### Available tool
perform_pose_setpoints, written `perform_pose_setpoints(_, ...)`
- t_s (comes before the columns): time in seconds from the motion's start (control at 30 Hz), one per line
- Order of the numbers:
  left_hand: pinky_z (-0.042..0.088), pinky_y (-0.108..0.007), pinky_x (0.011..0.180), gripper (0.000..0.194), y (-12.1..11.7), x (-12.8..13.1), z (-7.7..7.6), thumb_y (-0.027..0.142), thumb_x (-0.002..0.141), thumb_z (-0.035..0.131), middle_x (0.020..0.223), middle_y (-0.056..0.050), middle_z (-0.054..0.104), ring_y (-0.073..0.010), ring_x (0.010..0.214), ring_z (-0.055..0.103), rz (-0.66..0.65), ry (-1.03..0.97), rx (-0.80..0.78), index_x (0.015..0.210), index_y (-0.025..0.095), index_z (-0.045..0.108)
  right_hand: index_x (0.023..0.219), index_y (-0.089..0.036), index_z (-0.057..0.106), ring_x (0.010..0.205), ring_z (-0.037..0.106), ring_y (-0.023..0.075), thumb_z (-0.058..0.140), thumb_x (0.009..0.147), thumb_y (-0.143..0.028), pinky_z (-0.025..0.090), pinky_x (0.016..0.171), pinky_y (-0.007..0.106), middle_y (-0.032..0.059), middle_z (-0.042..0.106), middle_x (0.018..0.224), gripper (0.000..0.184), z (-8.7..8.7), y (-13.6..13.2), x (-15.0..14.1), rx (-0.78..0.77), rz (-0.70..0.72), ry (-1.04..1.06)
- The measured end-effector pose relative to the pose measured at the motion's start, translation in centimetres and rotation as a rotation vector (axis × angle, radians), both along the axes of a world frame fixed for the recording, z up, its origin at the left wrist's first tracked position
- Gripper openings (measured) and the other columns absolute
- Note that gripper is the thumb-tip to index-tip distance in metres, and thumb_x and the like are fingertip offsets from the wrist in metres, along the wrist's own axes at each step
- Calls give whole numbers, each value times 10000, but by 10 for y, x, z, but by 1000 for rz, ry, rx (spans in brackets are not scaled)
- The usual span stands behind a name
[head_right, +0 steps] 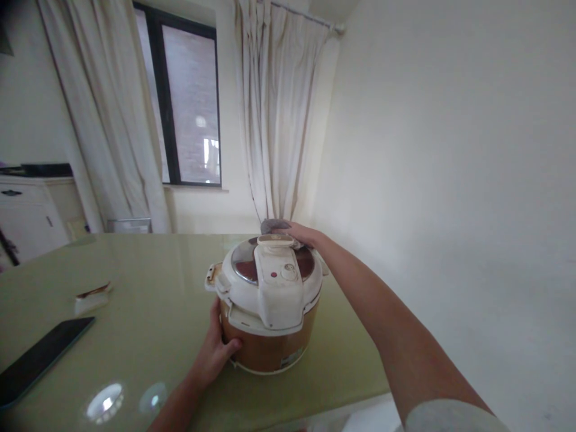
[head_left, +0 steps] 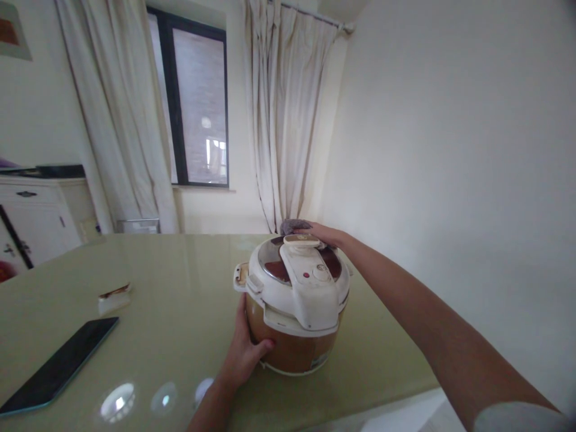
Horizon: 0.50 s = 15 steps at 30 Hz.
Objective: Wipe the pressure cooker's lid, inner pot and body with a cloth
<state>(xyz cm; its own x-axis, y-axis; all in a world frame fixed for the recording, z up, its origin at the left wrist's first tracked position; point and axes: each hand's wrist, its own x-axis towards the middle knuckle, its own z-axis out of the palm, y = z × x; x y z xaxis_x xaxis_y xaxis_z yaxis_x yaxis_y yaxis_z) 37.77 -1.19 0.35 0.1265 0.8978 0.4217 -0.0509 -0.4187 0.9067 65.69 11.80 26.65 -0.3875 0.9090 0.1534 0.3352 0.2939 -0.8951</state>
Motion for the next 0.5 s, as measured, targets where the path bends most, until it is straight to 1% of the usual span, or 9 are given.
perform_pose_setpoints(0.07,262,-576,1318,1317,0,0,-1,670,719,836,1770,-190,233,-419,1616,271,14,8,17,1715,222,100,1190,-246,786,1204,717,279,855,800,-453,484,1177,499,72,781,1288,447,-6,-19,14,59,-39,82)
perform_pose_setpoints(0.13,248,-591,1321,1299,0,1,-2,642,733,833,1771,-189,230,-424,1617,263,24,16,36,1719,223,97,1228,-266,773,1263,690,288,840,817,-447,441,1219,523,65,760,1334,454,-11,-41,27,109,-121,128)
perform_pose_setpoints(0.2,220,-595,1329,1283,-1,1,-3,628,752,822,1778,-181,213,-423,1624,242,31,30,44,1722,225,85,1260,-287,754,1283,678,299,815,837,-458,437,1221,543,54,753,1343,460,-16,-68,40,137,-199,123)
perform_pose_setpoints(0.27,199,-592,1335,1285,-3,1,-3,641,756,814,1782,-170,206,-421,1631,221,36,51,35,1723,227,76,1252,-300,750,1247,688,311,809,837,-470,463,1197,550,53,762,1294,453,-21,-99,49,208,-283,54)
perform_pose_setpoints(0.33,196,-580,1338,1309,-4,1,-2,673,740,814,1778,-167,222,-419,1634,213,53,75,29,1723,223,77,1220,-299,760,1221,682,328,833,813,-471,475,1183,541,72,751,1248,448,-26,-128,56,352,-355,-68)
perform_pose_setpoints(0.37,201,-572,1339,1320,-5,0,-1,693,731,811,1774,-168,234,-417,1633,217,63,82,30,1723,219,81,1219,-295,762,1234,667,337,843,803,-467,468,1189,531,86,736,1250,457,-28,-139,57,420,-366,-121)
perform_pose_setpoints(0.43,210,-559,1338,1330,-6,0,2,733,724,795,1767,-173,252,-412,1629,233,76,88,33,1722,211,88,1211,-284,770,1259,643,349,850,793,-465,457,1198,515,104,711,1259,462,-30,-151,59,489,-361,-174)
perform_pose_setpoints(0.5,203,-554,1340,1334,-6,0,4,759,722,779,1762,-178,258,-410,1628,237,84,96,30,1720,202,91,1187,-279,780,1244,651,350,843,790,-467,463,1190,521,94,720,1231,443,-30,-142,61,459,-368,-145)
